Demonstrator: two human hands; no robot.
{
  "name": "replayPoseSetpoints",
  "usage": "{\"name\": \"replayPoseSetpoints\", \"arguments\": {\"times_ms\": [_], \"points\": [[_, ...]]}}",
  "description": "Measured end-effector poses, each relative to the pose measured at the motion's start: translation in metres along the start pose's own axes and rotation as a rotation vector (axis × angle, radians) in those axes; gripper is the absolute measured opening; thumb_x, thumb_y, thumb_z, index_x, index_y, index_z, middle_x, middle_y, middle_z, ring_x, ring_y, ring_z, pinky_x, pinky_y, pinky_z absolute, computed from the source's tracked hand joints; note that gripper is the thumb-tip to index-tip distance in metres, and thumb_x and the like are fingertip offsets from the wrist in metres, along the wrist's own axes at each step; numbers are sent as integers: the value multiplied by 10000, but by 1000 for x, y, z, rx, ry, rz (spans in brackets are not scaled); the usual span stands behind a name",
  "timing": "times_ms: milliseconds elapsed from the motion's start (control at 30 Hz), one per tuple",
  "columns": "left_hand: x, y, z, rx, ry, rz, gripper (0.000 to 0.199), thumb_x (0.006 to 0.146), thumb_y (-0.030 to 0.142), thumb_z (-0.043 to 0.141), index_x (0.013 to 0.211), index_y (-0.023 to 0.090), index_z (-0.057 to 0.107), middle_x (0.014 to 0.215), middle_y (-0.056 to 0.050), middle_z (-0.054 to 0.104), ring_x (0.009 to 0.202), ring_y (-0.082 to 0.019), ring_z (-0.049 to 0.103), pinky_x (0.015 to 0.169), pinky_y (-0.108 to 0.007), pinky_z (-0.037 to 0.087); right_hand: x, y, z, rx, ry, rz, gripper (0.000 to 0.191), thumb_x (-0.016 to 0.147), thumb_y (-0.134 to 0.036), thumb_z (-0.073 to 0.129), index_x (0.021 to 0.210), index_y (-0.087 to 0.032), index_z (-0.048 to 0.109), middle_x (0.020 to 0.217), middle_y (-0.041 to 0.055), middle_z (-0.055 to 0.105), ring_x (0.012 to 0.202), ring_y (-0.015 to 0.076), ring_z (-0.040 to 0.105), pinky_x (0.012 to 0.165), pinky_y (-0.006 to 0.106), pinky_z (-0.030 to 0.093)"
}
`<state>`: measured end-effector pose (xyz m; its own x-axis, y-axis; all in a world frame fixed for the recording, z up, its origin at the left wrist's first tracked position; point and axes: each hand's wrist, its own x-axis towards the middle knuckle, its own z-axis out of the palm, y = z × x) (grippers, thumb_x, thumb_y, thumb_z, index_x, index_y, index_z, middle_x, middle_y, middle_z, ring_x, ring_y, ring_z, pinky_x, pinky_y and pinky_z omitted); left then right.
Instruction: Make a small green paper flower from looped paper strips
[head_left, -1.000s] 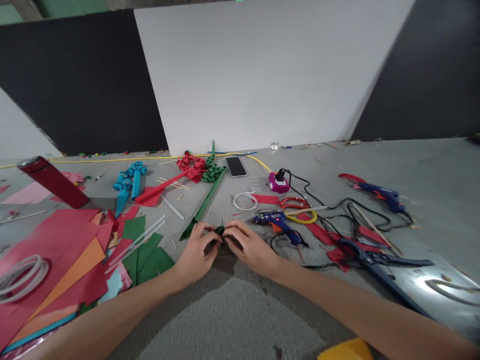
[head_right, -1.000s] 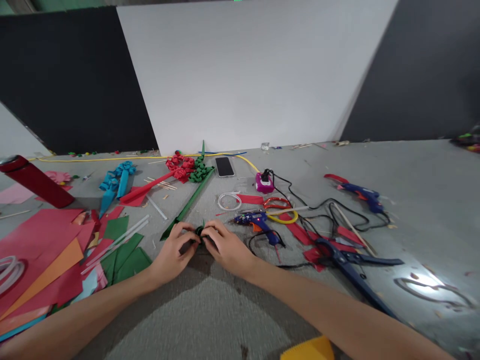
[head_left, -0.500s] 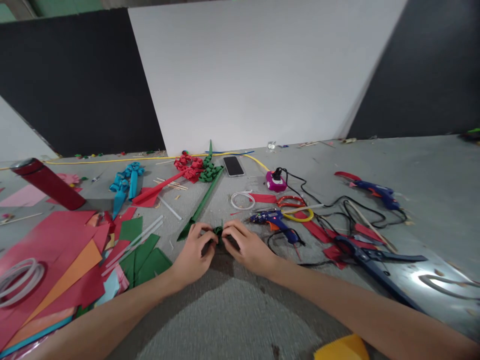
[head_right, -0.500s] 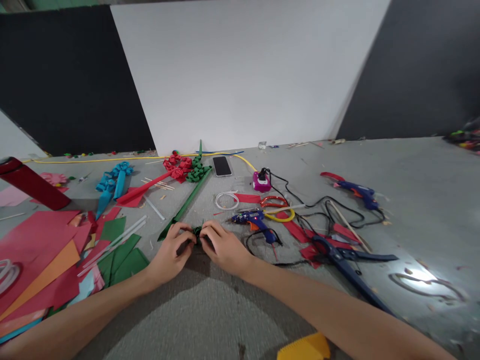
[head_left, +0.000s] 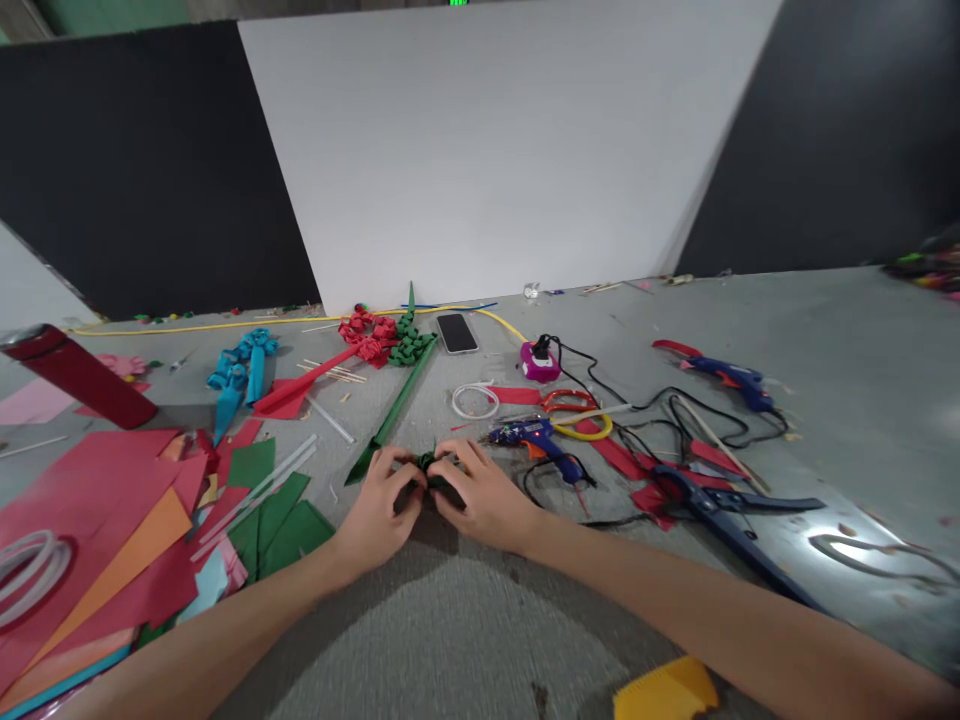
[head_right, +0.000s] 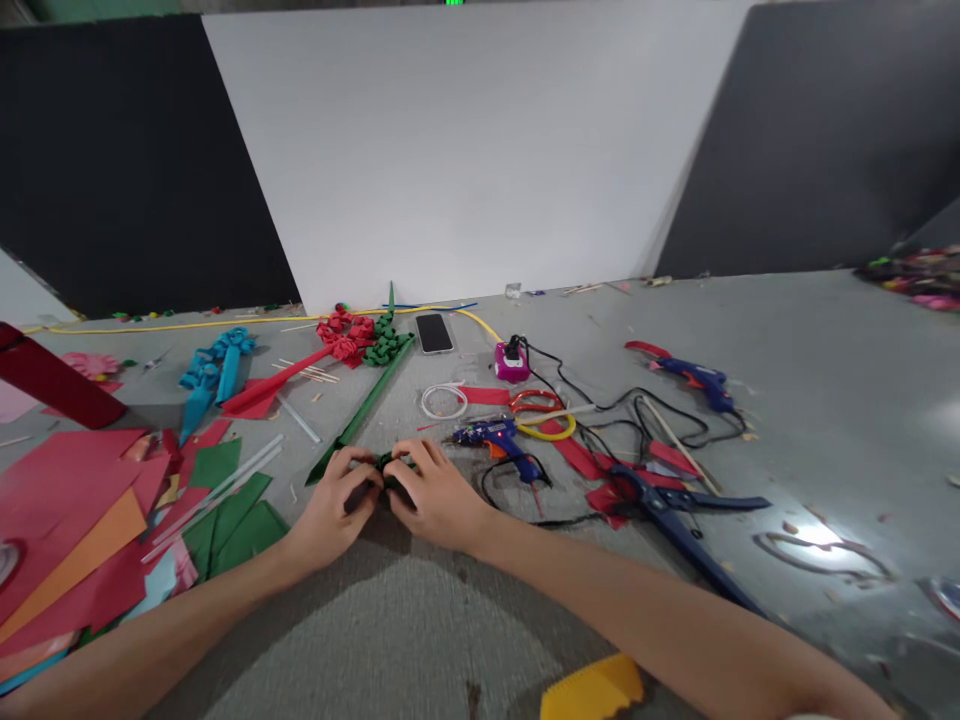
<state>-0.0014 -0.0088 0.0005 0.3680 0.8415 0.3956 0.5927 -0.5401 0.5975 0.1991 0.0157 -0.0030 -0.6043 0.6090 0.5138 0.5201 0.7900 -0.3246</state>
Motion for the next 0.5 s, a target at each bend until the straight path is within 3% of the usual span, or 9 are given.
{"name": "replayPoseSetpoints", "arguments": {"times_ms": [233, 500], "points": [[2, -1, 2, -32, -11, 36, 192, 845, 53, 564, 950, 208, 606, 1234, -117, 565, 1237, -269, 507, 1038, -470, 436, 0, 3, 4, 51, 17, 19, 155, 864, -98, 579, 991, -186, 580, 1160, 125, 510, 1096, 257, 508, 964, 439, 492], [1, -6, 5, -87, -27, 38, 185, 845, 63, 566, 934, 215, 620, 1216, -98, 602, 1187, -226, 572, 1021, -396, 473, 1, 3, 5, 57, 30, 57, 172, 851, -109, 605, 998, -196, 586, 1137, 108, 550, 1074, 250, 543, 950, 429, 501]]}}
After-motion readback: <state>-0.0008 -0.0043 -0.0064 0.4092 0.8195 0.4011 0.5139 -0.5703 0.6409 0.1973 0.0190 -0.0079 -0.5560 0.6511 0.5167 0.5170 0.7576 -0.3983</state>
